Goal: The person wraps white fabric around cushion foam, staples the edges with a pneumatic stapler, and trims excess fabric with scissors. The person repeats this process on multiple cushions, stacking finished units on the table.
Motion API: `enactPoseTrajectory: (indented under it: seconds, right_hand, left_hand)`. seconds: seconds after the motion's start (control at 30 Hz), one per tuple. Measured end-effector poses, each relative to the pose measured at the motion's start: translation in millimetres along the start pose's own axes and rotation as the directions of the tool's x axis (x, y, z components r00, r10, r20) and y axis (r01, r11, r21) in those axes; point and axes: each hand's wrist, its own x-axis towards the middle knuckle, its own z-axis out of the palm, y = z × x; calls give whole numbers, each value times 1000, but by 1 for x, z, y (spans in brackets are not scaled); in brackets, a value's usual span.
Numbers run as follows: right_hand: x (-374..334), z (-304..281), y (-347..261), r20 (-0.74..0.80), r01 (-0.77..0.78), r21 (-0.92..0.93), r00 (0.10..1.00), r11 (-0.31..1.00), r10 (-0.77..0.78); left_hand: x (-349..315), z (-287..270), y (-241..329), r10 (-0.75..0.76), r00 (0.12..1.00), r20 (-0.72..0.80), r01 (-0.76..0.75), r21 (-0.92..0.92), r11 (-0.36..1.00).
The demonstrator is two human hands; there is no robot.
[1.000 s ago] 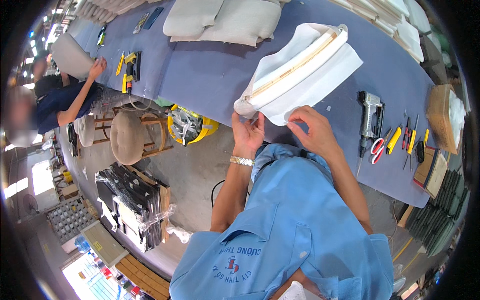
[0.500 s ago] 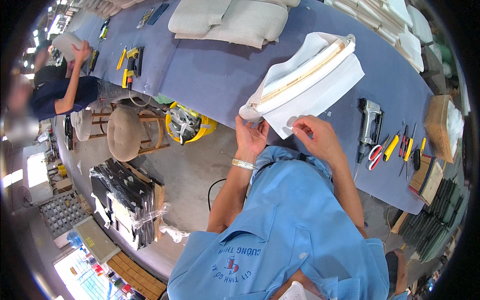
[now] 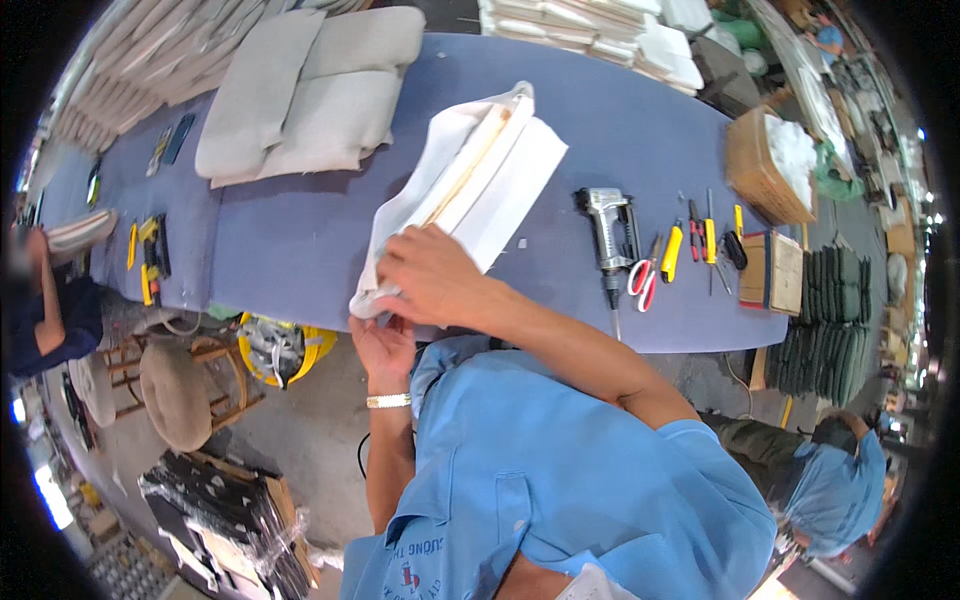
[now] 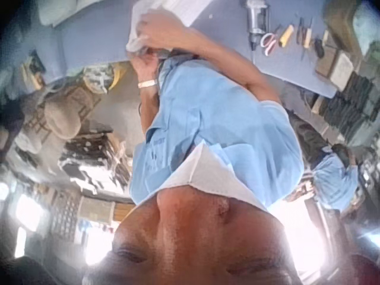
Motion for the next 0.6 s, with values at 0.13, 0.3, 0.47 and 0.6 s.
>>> enactPoseTrajectory:
  seconds: [0.13, 0.3, 0.47, 0.6]
  right_hand:
    - [7, 5, -6, 61, 42, -18, 997, 999, -41]
    - [0, 20, -5, 123, 13, 14, 992, 1000, -15]
    - [-18, 24, -14, 159, 20, 43, 987, 999, -26]
    - [-24, 15, -16, 159, 47, 45, 986, 998, -54]
  left_hand:
    - [-9, 10, 1, -9, 1000, -28, 10, 27, 1000]
    - [-10, 1, 0, -44, 999, -2, 44, 14, 999]
    - [-16, 1, 0, -84, 993, 80, 80, 42, 996]
    - [-19, 7, 4, -42, 996, 83, 35, 85, 996]
